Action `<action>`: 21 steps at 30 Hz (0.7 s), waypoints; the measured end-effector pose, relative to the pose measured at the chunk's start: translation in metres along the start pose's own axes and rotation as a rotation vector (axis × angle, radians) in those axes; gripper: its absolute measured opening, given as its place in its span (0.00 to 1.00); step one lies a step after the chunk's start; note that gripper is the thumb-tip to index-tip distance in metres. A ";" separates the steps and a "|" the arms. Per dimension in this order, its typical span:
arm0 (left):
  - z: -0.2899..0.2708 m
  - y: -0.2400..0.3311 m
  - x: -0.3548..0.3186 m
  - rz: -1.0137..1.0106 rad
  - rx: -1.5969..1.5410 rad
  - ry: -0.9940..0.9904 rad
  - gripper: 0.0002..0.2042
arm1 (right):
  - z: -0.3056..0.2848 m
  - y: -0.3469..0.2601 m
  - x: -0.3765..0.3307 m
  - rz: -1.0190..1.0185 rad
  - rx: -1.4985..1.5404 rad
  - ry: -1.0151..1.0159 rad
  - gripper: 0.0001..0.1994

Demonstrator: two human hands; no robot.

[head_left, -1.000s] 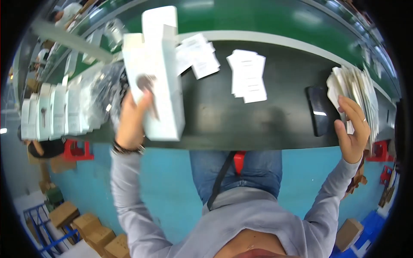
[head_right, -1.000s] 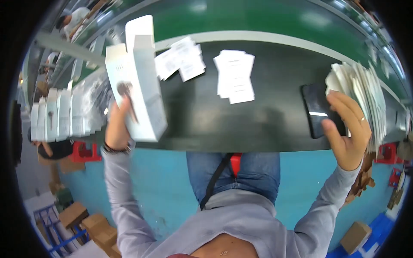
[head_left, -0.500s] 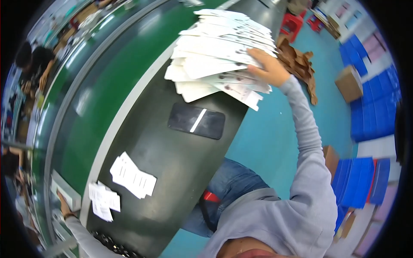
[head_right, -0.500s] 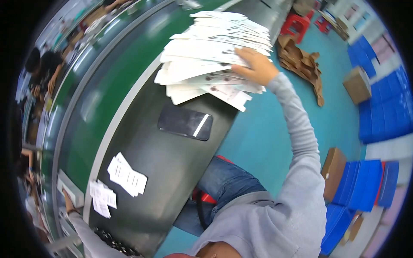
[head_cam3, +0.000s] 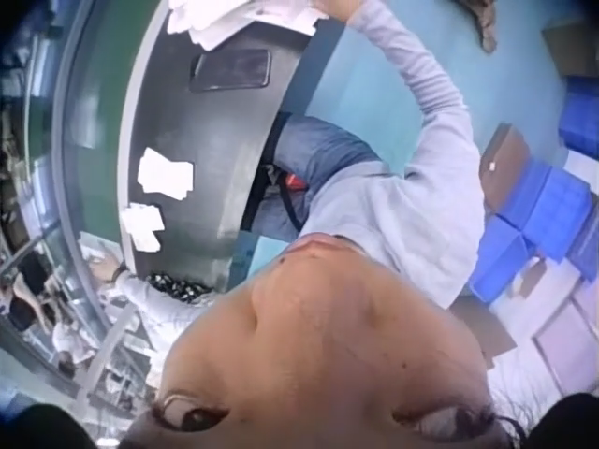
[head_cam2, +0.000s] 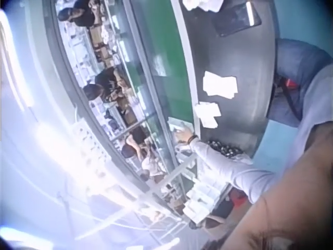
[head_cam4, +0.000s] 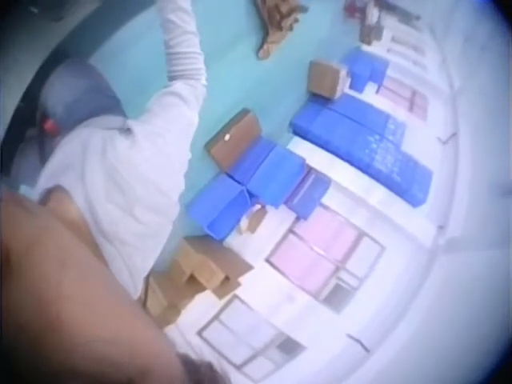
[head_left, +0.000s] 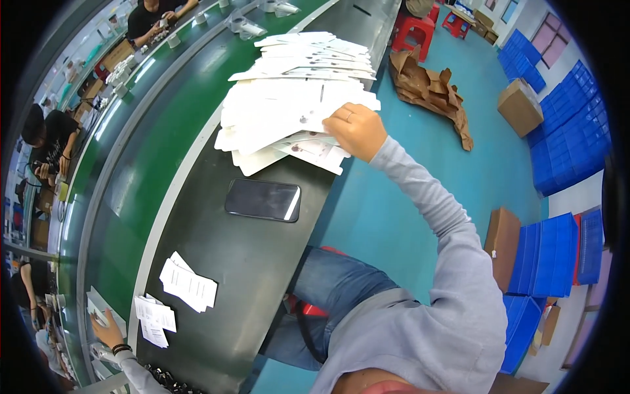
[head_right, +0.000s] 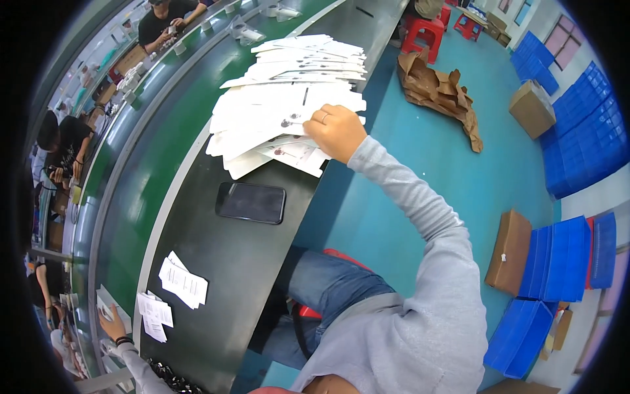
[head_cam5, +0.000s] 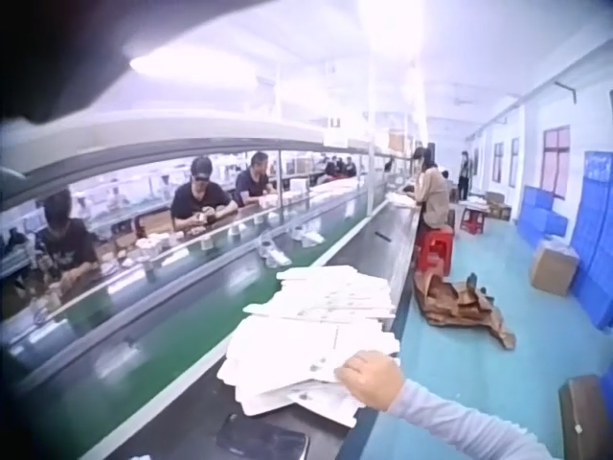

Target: The person assembles product boxes by hand, then inserts instruction manuals and electronic components into them.

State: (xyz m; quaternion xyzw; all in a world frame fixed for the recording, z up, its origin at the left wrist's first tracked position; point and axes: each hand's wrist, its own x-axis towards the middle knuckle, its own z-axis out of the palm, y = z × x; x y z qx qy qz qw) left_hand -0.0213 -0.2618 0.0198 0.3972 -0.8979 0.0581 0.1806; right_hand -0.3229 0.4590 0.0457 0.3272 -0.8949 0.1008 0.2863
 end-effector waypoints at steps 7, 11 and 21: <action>-0.102 0.130 -0.112 0.470 -0.459 0.129 0.28 | -0.030 0.005 -0.018 -0.174 -0.242 -0.036 0.23; -0.185 0.253 -0.198 0.662 -0.677 0.098 0.31 | -0.095 -0.038 -0.011 -0.305 0.057 0.209 0.22; -0.227 0.309 -0.297 1.083 -0.159 0.103 0.28 | -0.096 -0.175 -0.024 -0.276 1.733 -0.763 0.24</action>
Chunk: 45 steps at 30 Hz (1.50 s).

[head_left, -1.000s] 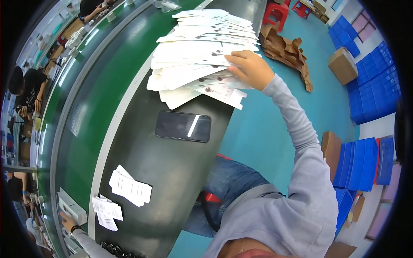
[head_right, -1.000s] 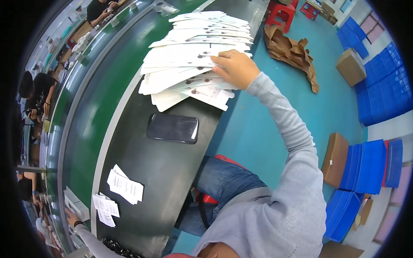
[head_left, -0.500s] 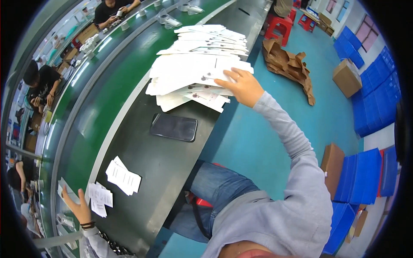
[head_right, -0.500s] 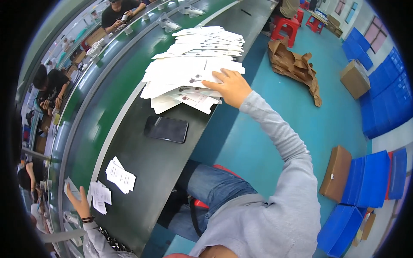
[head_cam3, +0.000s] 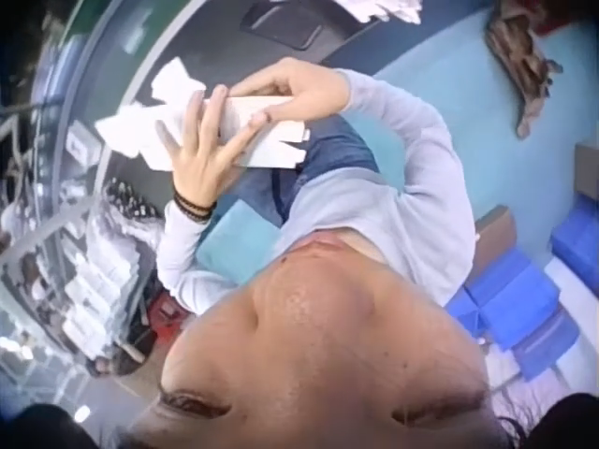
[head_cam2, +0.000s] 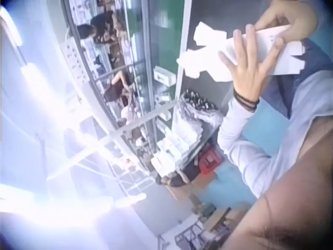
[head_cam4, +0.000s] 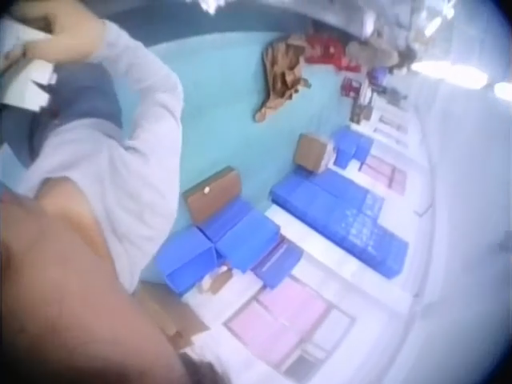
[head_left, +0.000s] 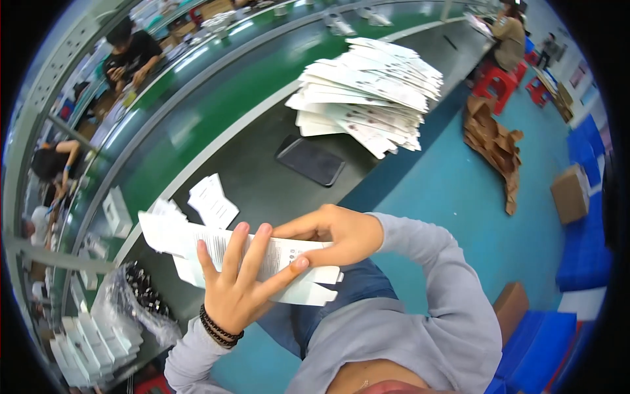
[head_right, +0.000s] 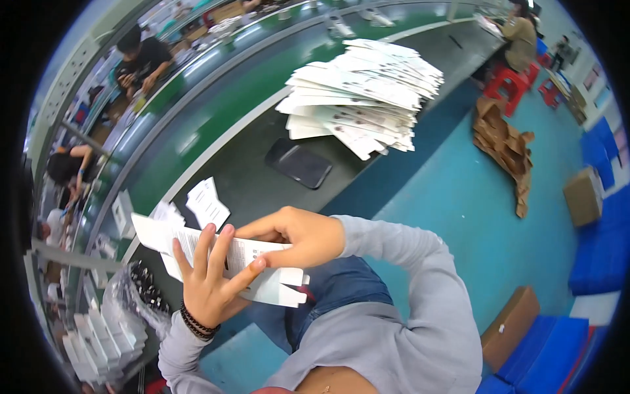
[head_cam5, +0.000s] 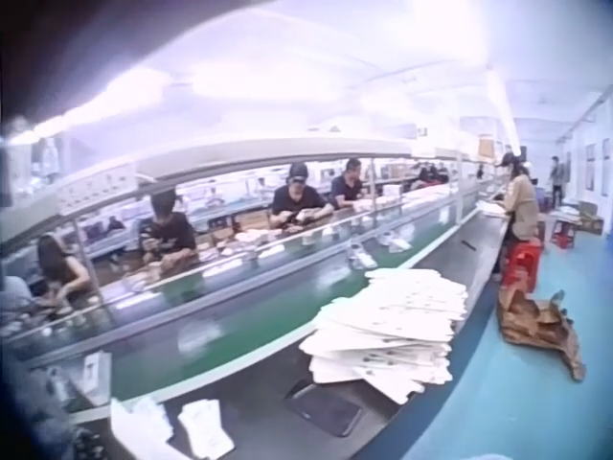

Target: The person assembles product boxes by hand, then inserts instruction manuals and electronic components into them.

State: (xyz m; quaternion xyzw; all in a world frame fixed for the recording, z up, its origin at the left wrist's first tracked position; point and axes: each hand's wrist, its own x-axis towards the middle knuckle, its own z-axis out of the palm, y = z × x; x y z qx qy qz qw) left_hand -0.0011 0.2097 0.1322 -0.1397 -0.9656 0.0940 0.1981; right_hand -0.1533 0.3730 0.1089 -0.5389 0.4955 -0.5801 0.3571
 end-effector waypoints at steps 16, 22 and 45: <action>-0.011 0.025 -0.084 -0.416 -0.689 -0.037 0.49 | 0.030 0.072 0.006 0.166 0.358 -0.501 0.28; 0.012 0.033 -0.090 -0.514 -0.428 -0.170 0.46 | 0.047 0.067 0.019 0.369 0.207 -0.275 0.26; 0.083 0.030 -0.140 -0.784 -2.013 0.393 0.45 | 0.082 0.136 0.022 0.284 0.401 -0.162 0.30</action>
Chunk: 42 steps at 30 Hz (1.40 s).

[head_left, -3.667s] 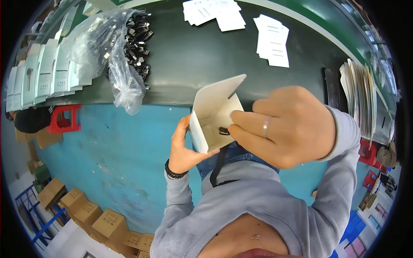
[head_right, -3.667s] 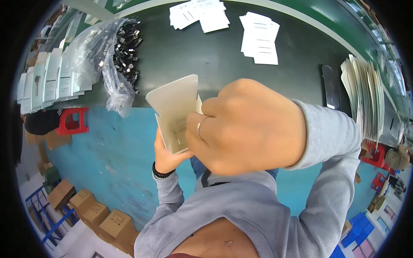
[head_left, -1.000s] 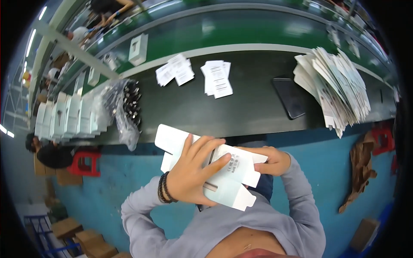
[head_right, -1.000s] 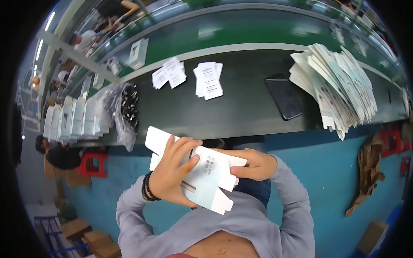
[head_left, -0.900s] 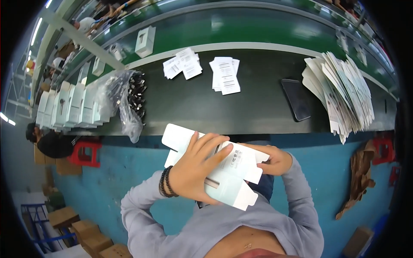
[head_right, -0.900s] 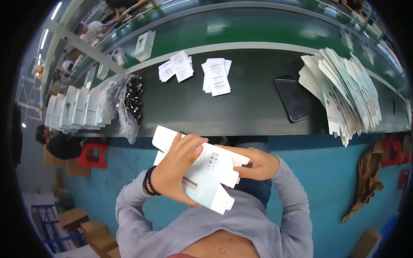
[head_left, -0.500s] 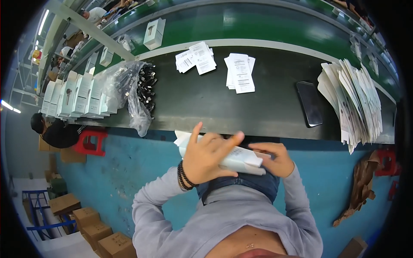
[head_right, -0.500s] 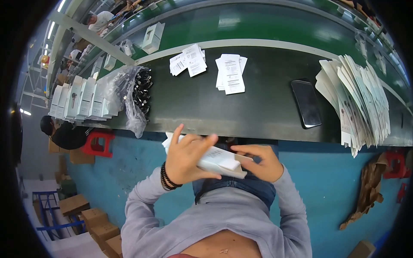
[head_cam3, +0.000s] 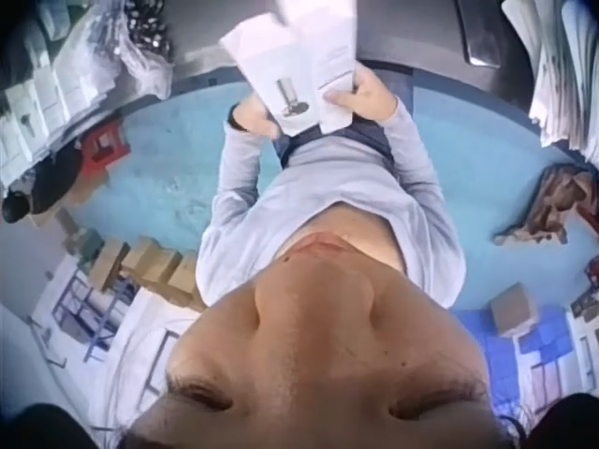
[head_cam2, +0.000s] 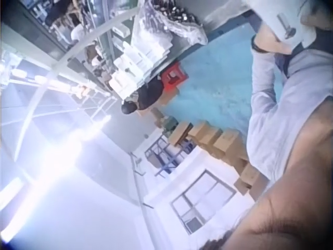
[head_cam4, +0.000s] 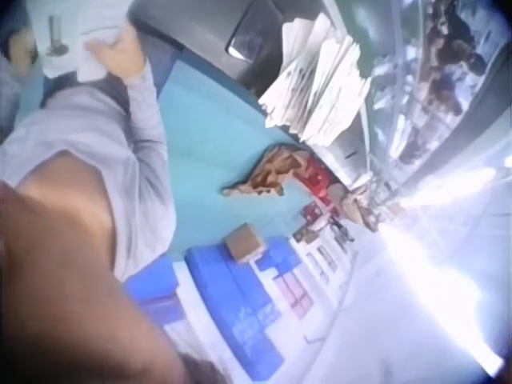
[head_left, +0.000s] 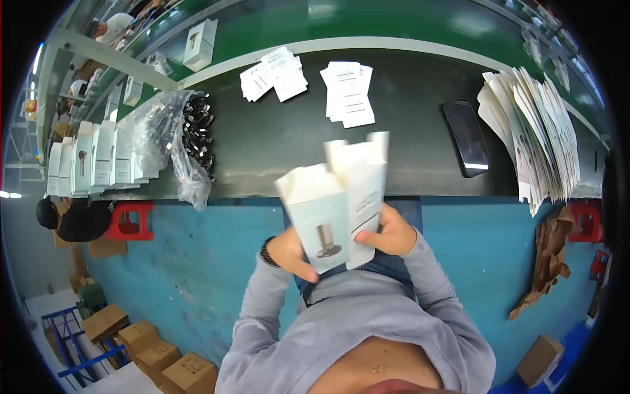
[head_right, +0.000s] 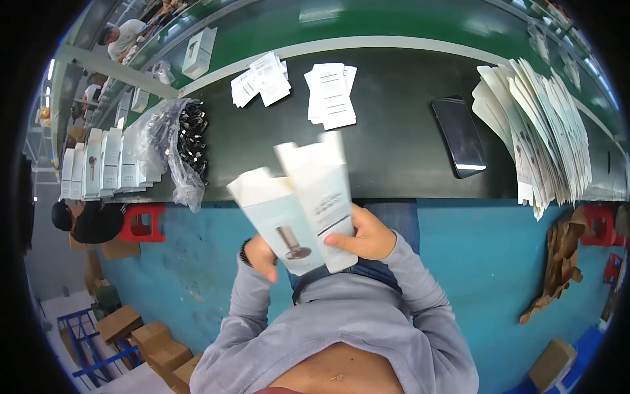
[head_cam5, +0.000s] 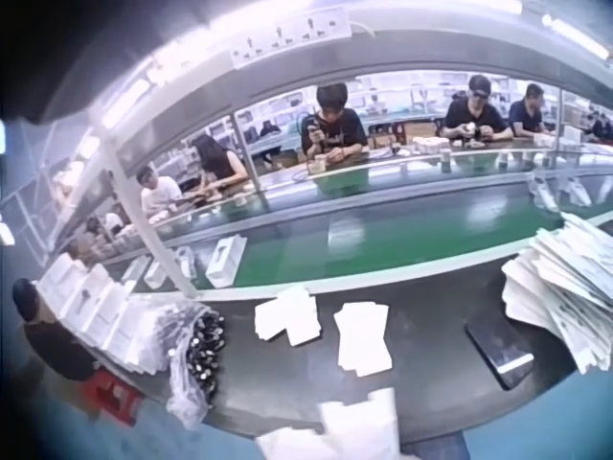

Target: The person assembles product boxes by hand, then inserts instruction manuals and electronic components into them.

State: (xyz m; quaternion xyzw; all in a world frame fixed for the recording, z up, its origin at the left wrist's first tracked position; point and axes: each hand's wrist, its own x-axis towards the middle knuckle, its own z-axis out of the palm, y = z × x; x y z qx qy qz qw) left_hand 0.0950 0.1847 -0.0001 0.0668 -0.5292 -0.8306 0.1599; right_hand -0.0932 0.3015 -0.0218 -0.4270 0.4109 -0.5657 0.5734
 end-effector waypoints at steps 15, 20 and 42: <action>0.044 -0.012 0.020 0.368 1.024 0.213 0.60 | 0.017 -0.015 -0.007 -0.239 -0.128 0.414 0.55; 0.036 -0.011 0.033 0.609 0.886 -0.022 0.50 | 0.001 -0.014 -0.019 -0.230 -0.258 0.195 0.50; 0.046 -0.024 0.039 0.638 0.563 0.258 0.28 | 0.031 0.001 -0.014 -0.358 0.042 0.309 0.34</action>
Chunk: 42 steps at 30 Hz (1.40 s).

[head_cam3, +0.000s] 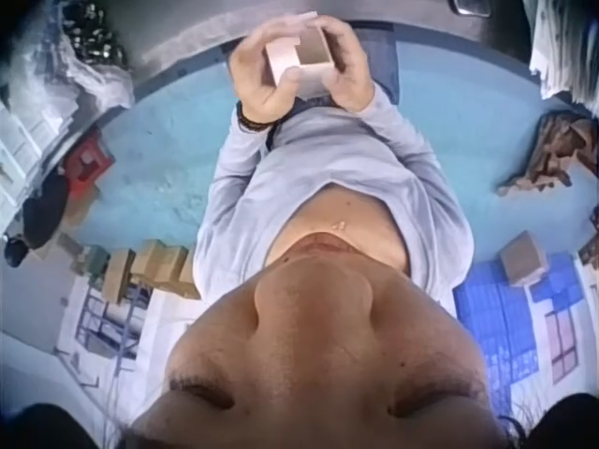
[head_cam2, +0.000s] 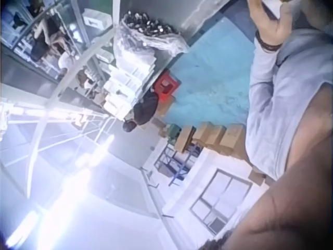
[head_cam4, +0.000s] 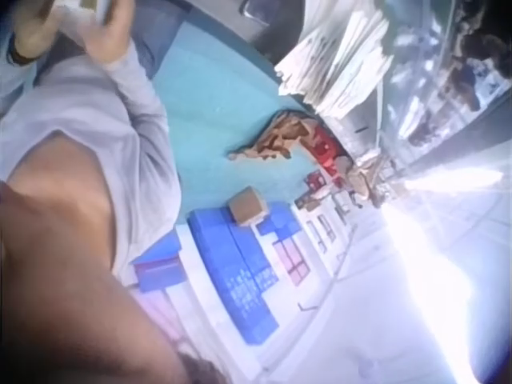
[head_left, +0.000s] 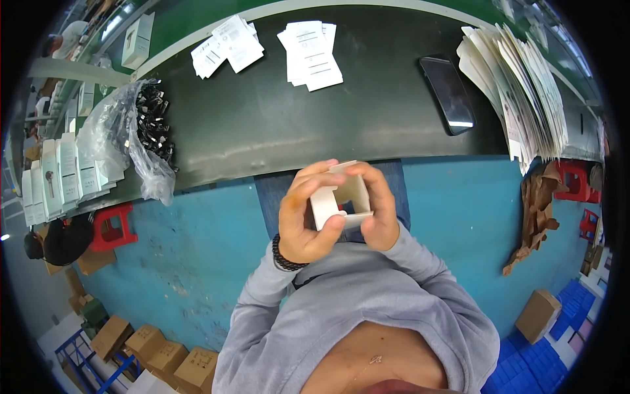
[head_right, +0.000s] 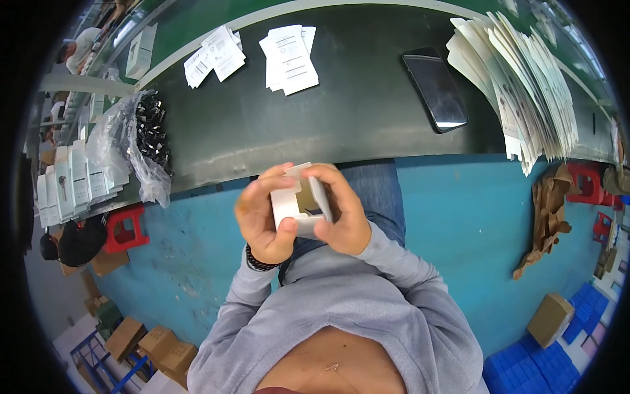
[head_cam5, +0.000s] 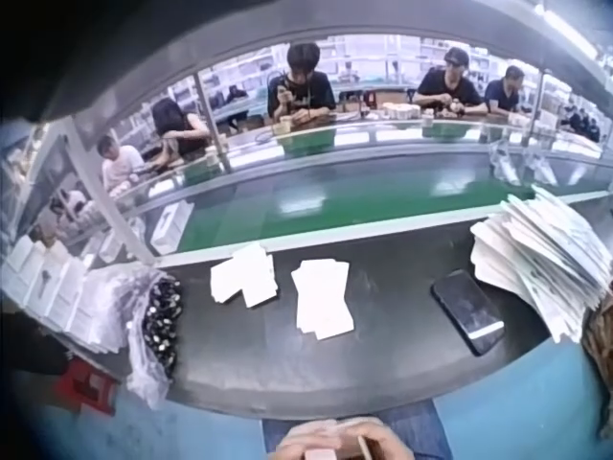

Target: The person assembles product boxes by hand, then inserts instruction manuals and electronic components into them.

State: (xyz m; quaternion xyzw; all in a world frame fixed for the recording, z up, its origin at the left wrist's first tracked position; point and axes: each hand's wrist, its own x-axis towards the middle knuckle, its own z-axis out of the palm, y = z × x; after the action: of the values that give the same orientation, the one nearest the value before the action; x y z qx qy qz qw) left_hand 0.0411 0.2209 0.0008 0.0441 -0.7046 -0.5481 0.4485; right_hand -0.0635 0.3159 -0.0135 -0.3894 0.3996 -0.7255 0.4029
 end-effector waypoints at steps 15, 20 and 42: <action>-0.006 0.007 0.000 0.085 0.202 -0.038 0.30 | 0.008 0.009 0.000 -0.190 -0.257 0.123 0.17; -0.013 0.011 0.000 0.164 0.319 -0.063 0.57 | 0.013 -0.013 0.007 0.238 -0.023 0.101 0.07; -0.047 0.020 -0.010 0.177 -0.313 0.634 0.44 | 0.013 0.001 0.006 0.094 -0.797 -0.470 0.48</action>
State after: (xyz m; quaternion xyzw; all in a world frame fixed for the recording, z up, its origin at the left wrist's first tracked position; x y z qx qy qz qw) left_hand 0.0872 0.2001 0.0114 0.0814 -0.4392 -0.5673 0.6919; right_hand -0.0543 0.3065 -0.0085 -0.6493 0.5621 -0.3885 0.3339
